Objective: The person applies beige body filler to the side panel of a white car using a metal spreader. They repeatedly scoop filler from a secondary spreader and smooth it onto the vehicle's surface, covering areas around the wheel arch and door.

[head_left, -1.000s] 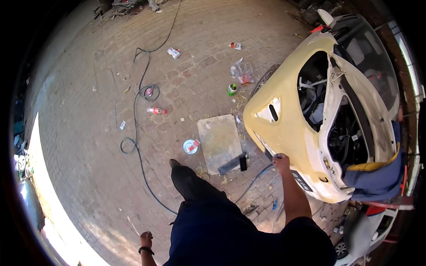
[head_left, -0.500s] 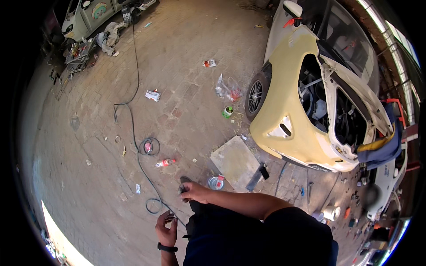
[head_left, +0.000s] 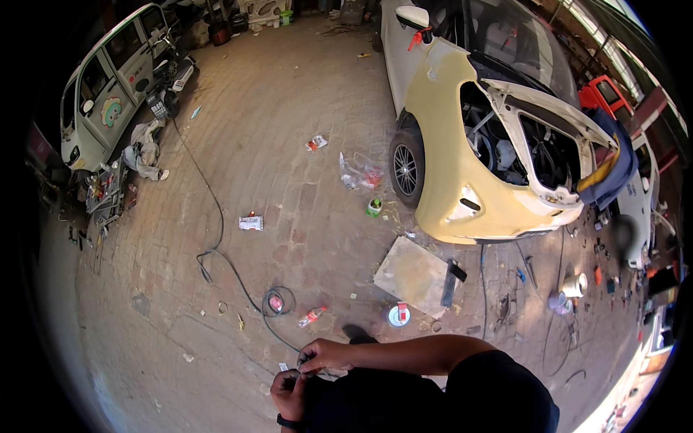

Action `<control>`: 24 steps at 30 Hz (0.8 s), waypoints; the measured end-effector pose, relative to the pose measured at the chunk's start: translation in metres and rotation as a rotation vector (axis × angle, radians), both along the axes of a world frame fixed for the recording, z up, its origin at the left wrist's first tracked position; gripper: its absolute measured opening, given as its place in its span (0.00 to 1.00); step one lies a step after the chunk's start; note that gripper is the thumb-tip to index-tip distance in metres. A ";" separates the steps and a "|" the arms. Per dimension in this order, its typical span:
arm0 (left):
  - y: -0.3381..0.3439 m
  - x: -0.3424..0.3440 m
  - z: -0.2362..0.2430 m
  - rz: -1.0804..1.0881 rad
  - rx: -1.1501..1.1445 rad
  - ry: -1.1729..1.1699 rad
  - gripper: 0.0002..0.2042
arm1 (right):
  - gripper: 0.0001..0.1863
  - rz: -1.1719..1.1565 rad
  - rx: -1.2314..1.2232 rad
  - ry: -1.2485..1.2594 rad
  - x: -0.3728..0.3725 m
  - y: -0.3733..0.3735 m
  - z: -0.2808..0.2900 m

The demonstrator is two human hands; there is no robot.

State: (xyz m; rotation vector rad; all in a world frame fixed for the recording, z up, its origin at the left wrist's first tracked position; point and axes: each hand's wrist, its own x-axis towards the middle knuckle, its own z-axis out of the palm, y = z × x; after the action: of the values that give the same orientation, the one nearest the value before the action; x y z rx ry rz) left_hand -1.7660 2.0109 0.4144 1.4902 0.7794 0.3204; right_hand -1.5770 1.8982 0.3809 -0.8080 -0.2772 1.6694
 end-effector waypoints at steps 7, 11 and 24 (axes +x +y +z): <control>0.119 -0.008 -0.021 -0.421 -0.179 0.034 0.02 | 0.12 -0.238 -0.151 -0.515 -0.054 0.047 0.015; 0.194 -0.050 -0.021 -0.712 -0.113 0.075 0.04 | 0.11 -0.369 -0.283 -0.514 -0.133 0.094 0.027; 0.338 -0.178 -0.004 -1.089 -0.298 -0.068 0.13 | 0.11 -0.410 -0.169 -0.341 -0.318 0.200 0.072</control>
State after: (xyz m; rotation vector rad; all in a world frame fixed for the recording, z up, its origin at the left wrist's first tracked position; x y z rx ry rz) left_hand -1.9444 2.3484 0.4100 1.3991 -0.1107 -0.5422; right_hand -1.8951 2.0987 0.4532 -1.1927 -0.1894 1.1780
